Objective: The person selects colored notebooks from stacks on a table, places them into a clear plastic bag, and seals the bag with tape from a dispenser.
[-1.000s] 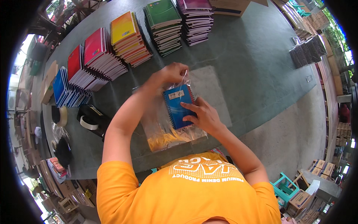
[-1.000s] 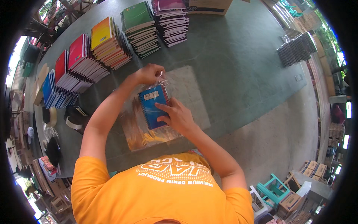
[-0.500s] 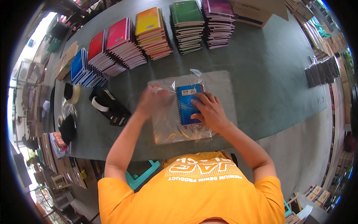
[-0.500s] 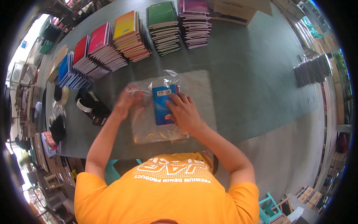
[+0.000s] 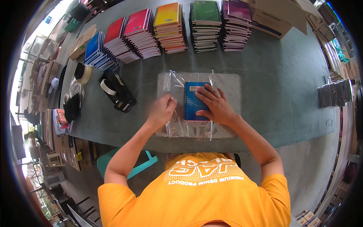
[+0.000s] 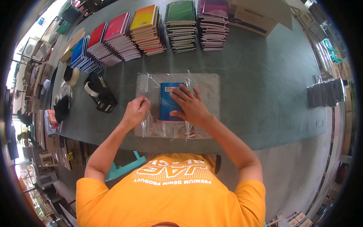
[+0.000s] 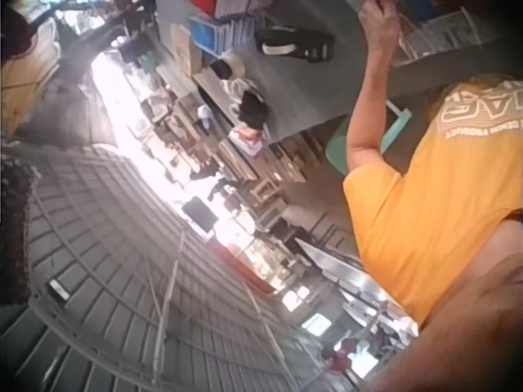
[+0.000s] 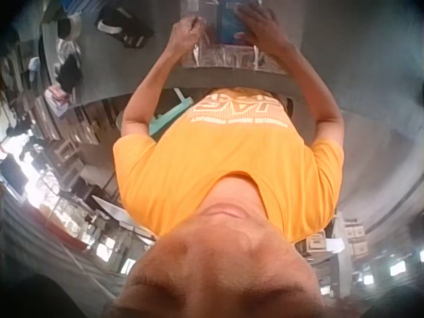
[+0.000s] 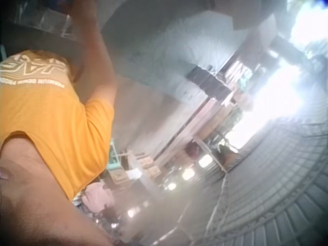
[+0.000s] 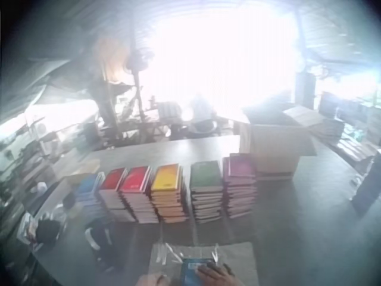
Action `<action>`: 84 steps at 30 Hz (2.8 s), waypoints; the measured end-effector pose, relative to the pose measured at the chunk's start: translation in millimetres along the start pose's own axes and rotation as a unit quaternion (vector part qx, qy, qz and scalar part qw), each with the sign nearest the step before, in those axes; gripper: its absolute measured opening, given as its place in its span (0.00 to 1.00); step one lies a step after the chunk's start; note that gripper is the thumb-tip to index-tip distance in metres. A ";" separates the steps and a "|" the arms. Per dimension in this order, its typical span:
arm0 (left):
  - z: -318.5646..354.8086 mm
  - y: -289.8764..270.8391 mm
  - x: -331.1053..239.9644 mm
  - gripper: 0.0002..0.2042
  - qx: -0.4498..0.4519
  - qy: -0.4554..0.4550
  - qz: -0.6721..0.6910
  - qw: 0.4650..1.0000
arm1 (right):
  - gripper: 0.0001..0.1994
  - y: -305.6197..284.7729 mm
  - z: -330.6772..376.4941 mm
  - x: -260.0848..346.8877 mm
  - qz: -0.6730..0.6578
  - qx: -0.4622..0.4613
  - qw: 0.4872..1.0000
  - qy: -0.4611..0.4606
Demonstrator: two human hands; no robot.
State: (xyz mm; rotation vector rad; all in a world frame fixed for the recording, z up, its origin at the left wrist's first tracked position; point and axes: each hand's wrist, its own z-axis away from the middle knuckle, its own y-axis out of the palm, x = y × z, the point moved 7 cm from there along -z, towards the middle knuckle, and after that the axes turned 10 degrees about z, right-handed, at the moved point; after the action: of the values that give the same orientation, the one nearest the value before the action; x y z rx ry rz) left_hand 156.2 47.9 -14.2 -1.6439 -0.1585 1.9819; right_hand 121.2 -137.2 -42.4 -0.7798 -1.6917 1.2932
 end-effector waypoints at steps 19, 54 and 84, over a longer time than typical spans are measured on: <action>-17.2 108.2 -18.7 0.12 0.227 0.083 -0.287 0.927 | 0.50 13.7 -7.3 -6.2 -0.090 -0.028 0.995 0.009; 38.5 -194.2 144.0 0.13 -0.500 -0.127 0.134 0.846 | 0.10 -18.8 -14.1 -1.7 -0.086 -0.011 0.996 0.033; -61.4 64.8 -31.0 0.25 0.126 0.036 -0.242 0.961 | 0.46 -15.0 3.7 -17.9 -0.109 -0.046 0.985 0.123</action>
State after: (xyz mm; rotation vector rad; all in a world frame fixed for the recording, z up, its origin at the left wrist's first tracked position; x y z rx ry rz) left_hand 194.9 -36.9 -29.8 -1.3535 -0.2442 1.5023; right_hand 126.1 -158.2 -32.8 -0.7519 -1.5955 0.9349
